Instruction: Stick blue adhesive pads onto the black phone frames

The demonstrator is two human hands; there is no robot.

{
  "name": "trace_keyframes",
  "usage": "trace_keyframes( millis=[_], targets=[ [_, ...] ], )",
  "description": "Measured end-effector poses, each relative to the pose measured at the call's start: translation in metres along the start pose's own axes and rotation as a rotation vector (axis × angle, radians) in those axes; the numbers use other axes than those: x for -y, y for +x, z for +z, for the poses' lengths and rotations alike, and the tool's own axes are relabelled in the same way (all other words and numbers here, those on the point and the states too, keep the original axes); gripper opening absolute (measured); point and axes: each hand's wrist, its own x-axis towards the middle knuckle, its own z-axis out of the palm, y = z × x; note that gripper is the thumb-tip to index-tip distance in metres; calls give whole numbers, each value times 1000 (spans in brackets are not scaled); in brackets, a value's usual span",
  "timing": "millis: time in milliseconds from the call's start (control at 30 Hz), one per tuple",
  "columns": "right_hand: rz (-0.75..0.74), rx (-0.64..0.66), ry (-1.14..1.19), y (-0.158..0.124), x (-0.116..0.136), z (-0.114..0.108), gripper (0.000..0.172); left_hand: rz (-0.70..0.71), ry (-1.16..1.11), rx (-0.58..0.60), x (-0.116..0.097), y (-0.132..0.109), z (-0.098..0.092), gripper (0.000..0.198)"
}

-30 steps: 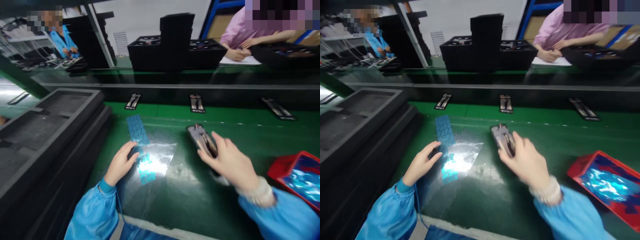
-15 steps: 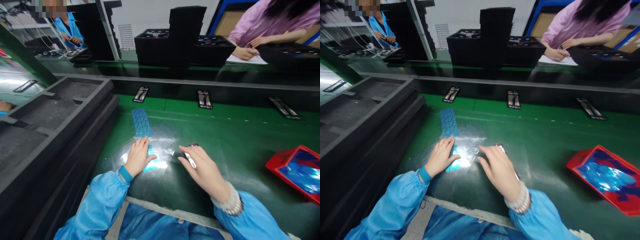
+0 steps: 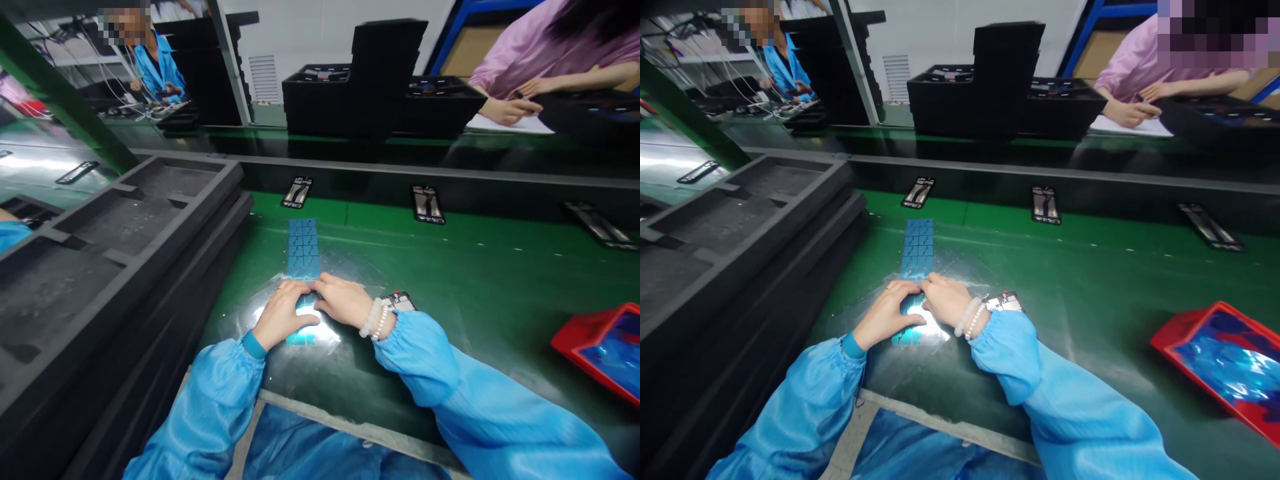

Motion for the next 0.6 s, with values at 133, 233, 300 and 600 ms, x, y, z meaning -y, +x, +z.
trace_keyframes(
  millis=[133, 233, 300, 600],
  targets=[
    [34, 32, 12, -8, -7, 8, 30, -24, 64, 32, 5, -3, -3, 65],
    [61, 38, 18, -11, -9, 3, 27, -38, 103, 29, 5, -1, -3, 43],
    [76, 28, 10, -10, -6, -4, 27, -49, 101, 9, 4, 2, -3, 32],
    [46, 42, 10, 13, 28, -19, 19, -57, 54, -16, 1, 4, -7, 22]
  ],
)
